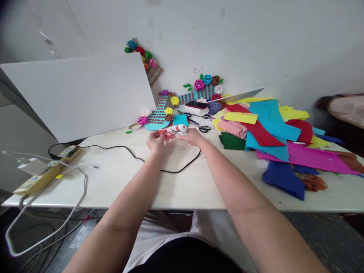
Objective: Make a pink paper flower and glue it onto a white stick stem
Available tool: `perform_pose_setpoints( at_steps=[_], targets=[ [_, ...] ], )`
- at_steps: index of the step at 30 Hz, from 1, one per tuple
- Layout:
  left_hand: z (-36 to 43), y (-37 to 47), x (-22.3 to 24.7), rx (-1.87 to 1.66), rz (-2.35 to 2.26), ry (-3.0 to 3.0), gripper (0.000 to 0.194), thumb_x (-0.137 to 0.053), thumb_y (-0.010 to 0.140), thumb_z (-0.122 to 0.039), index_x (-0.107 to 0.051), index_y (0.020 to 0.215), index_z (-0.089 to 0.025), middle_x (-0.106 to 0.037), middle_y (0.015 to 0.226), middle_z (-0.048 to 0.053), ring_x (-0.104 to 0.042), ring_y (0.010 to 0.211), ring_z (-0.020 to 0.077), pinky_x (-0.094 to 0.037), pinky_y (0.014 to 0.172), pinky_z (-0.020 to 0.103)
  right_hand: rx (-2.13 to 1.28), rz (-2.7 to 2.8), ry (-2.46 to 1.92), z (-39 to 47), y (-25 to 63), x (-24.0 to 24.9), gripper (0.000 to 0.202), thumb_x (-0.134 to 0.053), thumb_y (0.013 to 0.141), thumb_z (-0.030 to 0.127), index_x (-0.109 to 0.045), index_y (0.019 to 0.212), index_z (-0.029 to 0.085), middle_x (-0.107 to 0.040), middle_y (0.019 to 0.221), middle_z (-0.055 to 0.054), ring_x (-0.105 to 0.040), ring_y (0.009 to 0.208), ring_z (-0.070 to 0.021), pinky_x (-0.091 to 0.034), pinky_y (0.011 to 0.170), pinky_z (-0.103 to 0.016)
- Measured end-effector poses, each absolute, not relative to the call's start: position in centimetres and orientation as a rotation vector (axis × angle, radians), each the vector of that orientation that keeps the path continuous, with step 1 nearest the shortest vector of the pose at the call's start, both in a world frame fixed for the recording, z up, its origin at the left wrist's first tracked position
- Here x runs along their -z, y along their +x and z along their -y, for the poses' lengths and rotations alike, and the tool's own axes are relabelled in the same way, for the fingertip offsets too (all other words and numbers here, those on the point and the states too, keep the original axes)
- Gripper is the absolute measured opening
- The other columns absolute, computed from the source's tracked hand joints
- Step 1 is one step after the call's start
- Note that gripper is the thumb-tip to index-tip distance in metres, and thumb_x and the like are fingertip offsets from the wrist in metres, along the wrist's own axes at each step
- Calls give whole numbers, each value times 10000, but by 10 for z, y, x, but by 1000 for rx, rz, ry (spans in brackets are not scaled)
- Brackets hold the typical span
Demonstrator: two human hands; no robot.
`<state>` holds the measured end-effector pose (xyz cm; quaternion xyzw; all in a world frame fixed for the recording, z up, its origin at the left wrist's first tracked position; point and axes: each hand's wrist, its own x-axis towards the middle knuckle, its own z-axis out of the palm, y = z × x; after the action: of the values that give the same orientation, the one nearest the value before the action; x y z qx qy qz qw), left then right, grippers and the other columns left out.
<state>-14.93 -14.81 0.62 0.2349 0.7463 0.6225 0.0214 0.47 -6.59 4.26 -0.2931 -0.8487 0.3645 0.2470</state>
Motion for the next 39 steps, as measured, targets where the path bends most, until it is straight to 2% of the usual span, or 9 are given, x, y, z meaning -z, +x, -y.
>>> perform_pose_setpoints(
  at_steps=[4,8,13,20,26,32,35,39],
  targets=[
    [146,-150,-5,-1960,-2282,727,219,-608,683,-246,-671,886,-193,-719,817,24,-667,751,159,-482,720,249,-926,2341,-777,63,3,-40,392,-660,743,400,-703,1019,126,-629,596,-8,-525,504,-115,-380,470,-205],
    [146,-151,-5,-1963,-2272,712,215,-616,688,-256,-672,883,-187,-720,813,29,-668,760,160,-485,728,250,-888,2362,-828,62,2,-40,385,-660,743,431,-715,972,126,-652,626,-27,-547,520,-124,-384,461,-201],
    [145,-150,-6,-1979,-2241,697,215,-611,683,-227,-671,886,-189,-719,811,28,-669,760,157,-487,732,248,-860,2368,-842,62,2,-41,394,-666,737,427,-708,1021,157,-676,691,-29,-556,528,-123,-382,439,-193],
    [147,-147,-9,-1974,-2242,693,212,-616,689,-236,-673,887,-184,-717,819,28,-667,755,155,-488,726,246,-812,2382,-836,60,1,-38,386,-676,738,449,-729,976,150,-681,660,-54,-613,585,-175,-419,475,-224],
    [146,-148,-7,-1994,-2209,678,226,-616,685,-225,-668,900,-176,-713,823,33,-664,757,155,-494,724,243,-892,2347,-855,59,1,-39,407,-690,710,479,-718,947,149,-653,628,-34,-525,445,-121,-389,398,-215],
    [147,-149,-7,-2009,-2172,639,226,-617,693,-215,-657,909,-163,-712,867,50,-668,785,154,-501,729,232,-1025,2311,-747,60,8,-44,380,-652,743,451,-695,942,130,-541,465,28,-425,367,-85,-341,366,-204],
    [148,-149,-7,-2011,-2171,632,219,-620,692,-215,-655,901,-163,-712,867,51,-668,778,158,-505,728,240,-1051,2311,-741,60,8,-44,356,-663,737,464,-681,840,123,-496,423,36,-409,345,-77,-336,354,-198],
    [147,-148,-8,-2016,-2138,617,210,-610,695,-199,-650,898,-166,-714,875,53,-670,770,155,-505,702,234,-1096,2275,-777,63,8,-45,329,-689,724,450,-637,727,125,-506,434,22,-403,324,-69,-335,331,-201]
  ],
)
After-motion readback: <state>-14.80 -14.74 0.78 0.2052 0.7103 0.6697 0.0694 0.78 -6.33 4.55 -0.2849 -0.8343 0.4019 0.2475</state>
